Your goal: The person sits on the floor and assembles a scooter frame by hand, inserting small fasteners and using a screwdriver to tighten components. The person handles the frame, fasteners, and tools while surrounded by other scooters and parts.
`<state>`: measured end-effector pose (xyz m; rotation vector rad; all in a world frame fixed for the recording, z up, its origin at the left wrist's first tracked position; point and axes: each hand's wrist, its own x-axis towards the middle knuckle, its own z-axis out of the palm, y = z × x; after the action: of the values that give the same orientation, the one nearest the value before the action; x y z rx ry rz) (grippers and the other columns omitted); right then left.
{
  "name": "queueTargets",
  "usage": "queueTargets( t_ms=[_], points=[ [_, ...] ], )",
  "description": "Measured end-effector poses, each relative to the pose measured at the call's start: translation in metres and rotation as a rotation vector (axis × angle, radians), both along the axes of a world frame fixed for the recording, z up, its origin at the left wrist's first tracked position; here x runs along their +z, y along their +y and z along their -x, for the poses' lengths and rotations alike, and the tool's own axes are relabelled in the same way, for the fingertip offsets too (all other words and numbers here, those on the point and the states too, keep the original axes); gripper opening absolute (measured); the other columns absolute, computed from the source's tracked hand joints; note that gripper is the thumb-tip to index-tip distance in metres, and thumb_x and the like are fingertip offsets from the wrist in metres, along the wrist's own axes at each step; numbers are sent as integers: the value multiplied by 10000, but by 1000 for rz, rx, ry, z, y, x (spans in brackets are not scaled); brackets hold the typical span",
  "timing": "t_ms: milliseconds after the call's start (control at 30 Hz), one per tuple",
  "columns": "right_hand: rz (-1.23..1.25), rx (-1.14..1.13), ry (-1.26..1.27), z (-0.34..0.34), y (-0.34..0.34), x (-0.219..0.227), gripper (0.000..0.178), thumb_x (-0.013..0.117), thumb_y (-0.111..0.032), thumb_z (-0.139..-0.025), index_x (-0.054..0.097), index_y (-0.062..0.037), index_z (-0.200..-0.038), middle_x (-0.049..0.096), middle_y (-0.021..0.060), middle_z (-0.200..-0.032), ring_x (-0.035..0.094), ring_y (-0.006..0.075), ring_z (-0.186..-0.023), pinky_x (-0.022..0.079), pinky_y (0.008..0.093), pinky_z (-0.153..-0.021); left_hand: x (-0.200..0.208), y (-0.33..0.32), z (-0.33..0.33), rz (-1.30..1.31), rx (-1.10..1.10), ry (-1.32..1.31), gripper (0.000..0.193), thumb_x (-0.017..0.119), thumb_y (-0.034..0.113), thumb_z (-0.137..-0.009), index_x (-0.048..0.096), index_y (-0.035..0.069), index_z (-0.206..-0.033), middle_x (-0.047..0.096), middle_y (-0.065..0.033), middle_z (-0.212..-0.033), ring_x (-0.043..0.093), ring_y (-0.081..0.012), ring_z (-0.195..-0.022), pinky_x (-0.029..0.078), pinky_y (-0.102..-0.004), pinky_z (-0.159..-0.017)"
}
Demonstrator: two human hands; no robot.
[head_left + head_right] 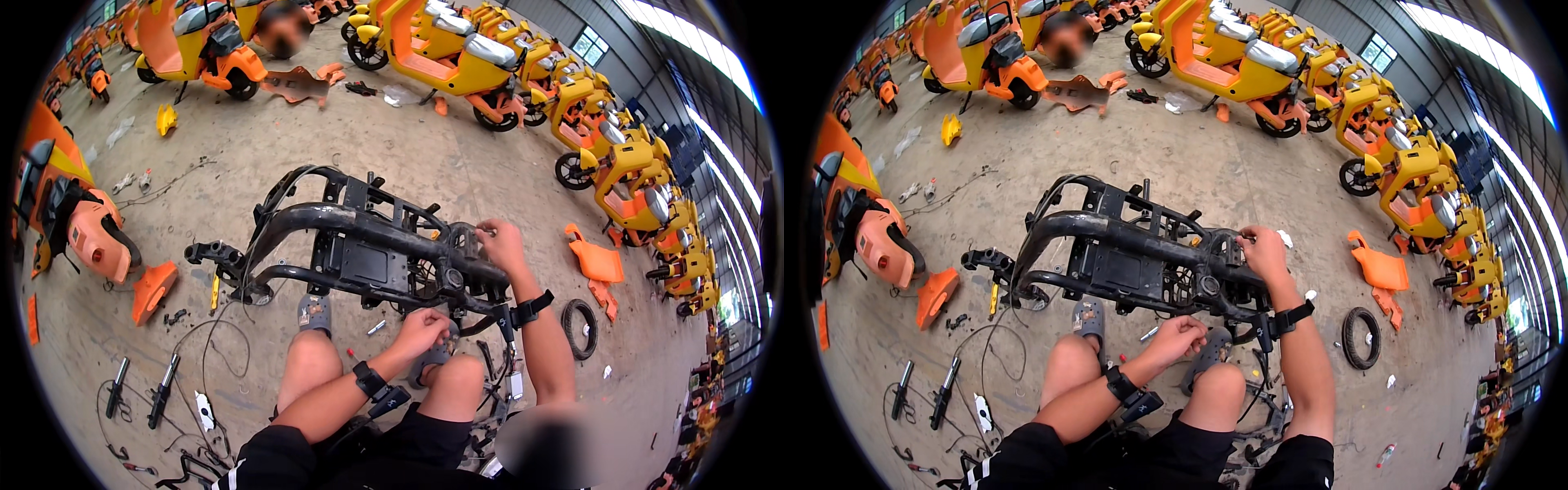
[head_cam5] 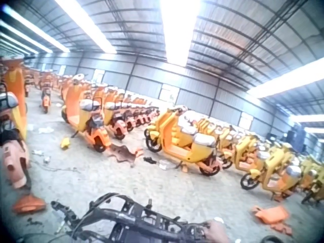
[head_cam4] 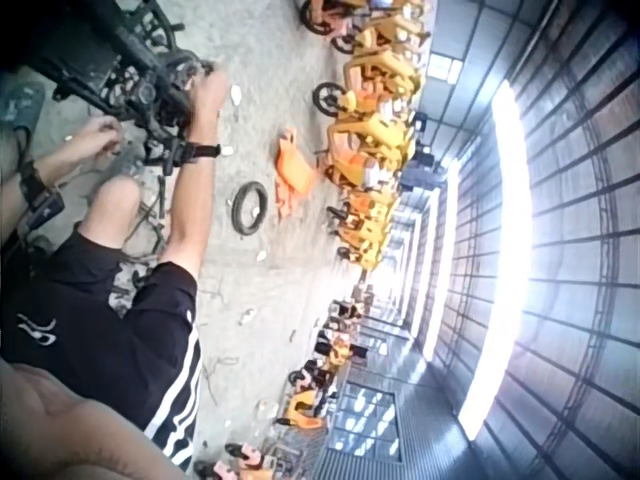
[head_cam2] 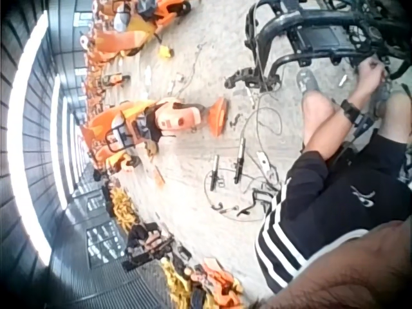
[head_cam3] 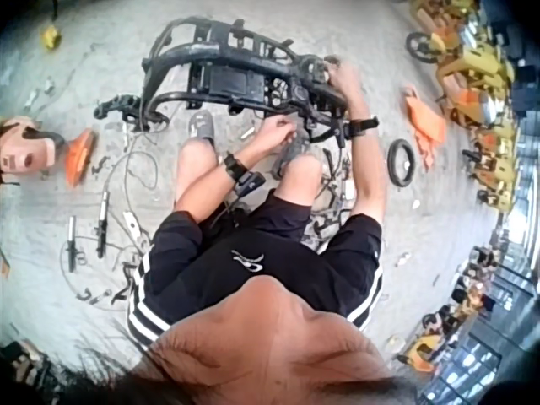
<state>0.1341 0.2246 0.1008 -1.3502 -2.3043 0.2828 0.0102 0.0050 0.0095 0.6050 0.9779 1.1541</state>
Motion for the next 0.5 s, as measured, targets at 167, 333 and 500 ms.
queueTargets(
  t_ms=[167,333,500],
  points=[
    [32,-143,-27,11,-3,2,229,720,-228,-815,733,-34,-935,708,172,-857,677,347,-810,523,411,-726,0,-1,2,11,-4,32,143,573,128,-932,632,22,-1007,679,-37,-840,592,-78,-648,443,-214,-551],
    [28,-16,-72,9,-2,5,235,722,-242,-810,738,-67,-966,718,150,-902,681,323,-854,530,394,-758,-2,-2,2,11,0,19,151,573,133,-933,637,21,-1012,674,-39,-837,591,-80,-650,446,-213,-549],
    [-50,3,-31,10,-9,8,334,735,-328,-802,726,-68,-1011,719,147,-904,684,325,-860,534,391,-764,-2,-1,1,-3,-1,28,157,579,140,-932,637,17,-1009,670,-44,-829,585,-82,-645,446,-212,-544]
  ],
)
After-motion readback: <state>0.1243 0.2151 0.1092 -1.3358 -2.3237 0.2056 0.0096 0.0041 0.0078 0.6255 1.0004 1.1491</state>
